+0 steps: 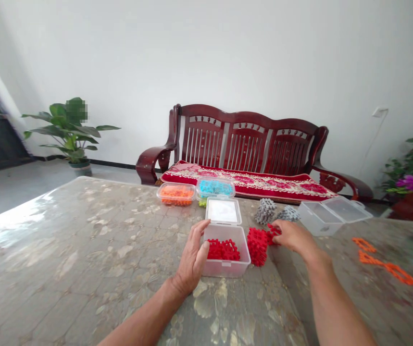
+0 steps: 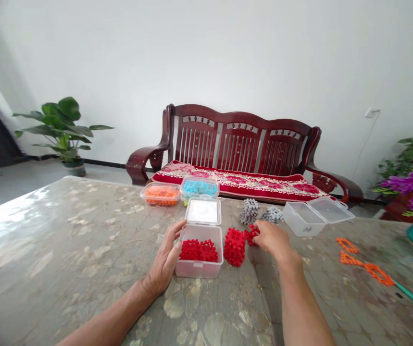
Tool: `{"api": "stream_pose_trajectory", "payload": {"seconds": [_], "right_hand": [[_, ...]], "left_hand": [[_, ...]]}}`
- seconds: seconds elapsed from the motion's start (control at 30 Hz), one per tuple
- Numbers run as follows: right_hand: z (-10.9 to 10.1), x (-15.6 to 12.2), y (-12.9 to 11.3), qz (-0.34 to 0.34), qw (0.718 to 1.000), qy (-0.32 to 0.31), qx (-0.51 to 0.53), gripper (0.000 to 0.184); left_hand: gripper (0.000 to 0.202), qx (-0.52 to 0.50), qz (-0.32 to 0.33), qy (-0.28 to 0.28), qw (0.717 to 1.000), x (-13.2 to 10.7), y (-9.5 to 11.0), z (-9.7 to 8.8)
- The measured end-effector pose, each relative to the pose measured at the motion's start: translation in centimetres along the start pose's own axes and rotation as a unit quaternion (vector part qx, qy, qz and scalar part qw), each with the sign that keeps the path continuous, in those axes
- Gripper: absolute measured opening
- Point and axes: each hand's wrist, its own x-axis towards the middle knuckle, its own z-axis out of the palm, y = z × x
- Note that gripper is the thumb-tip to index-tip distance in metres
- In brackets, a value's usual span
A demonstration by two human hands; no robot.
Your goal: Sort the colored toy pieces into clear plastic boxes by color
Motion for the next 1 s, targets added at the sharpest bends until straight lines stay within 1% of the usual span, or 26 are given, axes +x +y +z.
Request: {"api": "stream_pose_trajectory", "payload": {"seconds": [0.03, 0.07, 0.1, 0.13, 0.17, 0.2, 0.23, 0.3, 0.4, 0.5, 0.57, 0.73, 0.83, 0.9, 1.0], "right_hand": [[-0.9, -0.3, -0.7, -0.003, 1.0, 0.018, 0.013, 0.031], [-1.9, -0.6, -1.6, -0.014, 0.998, 0.052, 0.038, 0.038], [-2.8, -1.1, -2.7, -0.038, 0.993, 0.087, 0.067, 0.044], [-3.7, -1.7, -4.0, -0.073, 0.987, 0.106, 0.097, 0.047], [-4.4, -2.2, -5.4, -0.119, 0.979, 0.106, 0.125, 0.049], [-4.8, -2.8, -6.9, -0.164, 0.971, 0.1, 0.145, 0.048], [-5.0, -3.3, -8.3, -0.205, 0.964, 0.078, 0.15, 0.047], [-4.6, -3.9, -10.7, -0.268, 0.953, 0.035, 0.137, 0.047], [-3.0, -3.8, -12.8, -0.305, 0.947, -0.015, 0.1, 0.045], [-1.6, -2.9, -13.6, -0.313, 0.946, -0.048, 0.071, 0.038], [-1.2, -2.4, -13.8, -0.316, 0.945, -0.057, 0.063, 0.037], [-0.9, -2.2, -13.8, -0.303, 0.95, -0.043, 0.064, 0.039], [-0.7, -2.4, -13.5, -0.291, 0.952, -0.065, 0.07, 0.032], [-0.5, -2.4, -13.5, -0.298, 0.949, -0.078, 0.064, 0.027], [-0.3, -2.2, -13.7, -0.289, 0.954, -0.072, 0.045, 0.025]], "left_hand": [[0.046, 0.0, 0.0, 0.0, 1.0, 0.0, 0.0, 0.0], [0.046, 0.001, 0.001, 0.0, 1.0, 0.0, 0.0, 0.0], [0.046, 0.003, 0.002, 0.0, 1.0, 0.0, 0.0, 0.0], [0.046, 0.005, 0.002, -0.001, 1.0, 0.0, 0.0, 0.0], [0.046, 0.007, 0.002, -0.001, 1.0, 0.0, 0.0, 0.0], [0.046, 0.008, 0.003, -0.001, 1.0, 0.0, 0.0, 0.1], [0.046, 0.009, 0.004, 0.001, 1.0, 0.0, 0.0, 0.1], [0.046, 0.007, 0.005, 0.004, 1.0, 0.0, 0.0, 0.1], [0.047, 0.002, 0.007, 0.011, 1.0, 0.0, 0.2, 0.1], [0.047, -0.003, 0.006, 0.017, 1.0, 0.0, 0.2, 0.2], [0.047, -0.006, 0.005, 0.019, 1.0, 0.0, 0.1, 0.2], [0.046, -0.003, 0.012, 0.018, 1.0, 0.0, 0.0, 0.3], [0.047, 0.0, 0.013, 0.013, 1.0, 0.0, 0.1, 0.2], [0.046, 0.002, 0.012, 0.012, 1.0, 0.0, 0.2, 0.2], [0.046, 0.006, 0.013, 0.008, 1.0, 0.0, 0.2, 0.2]]}}
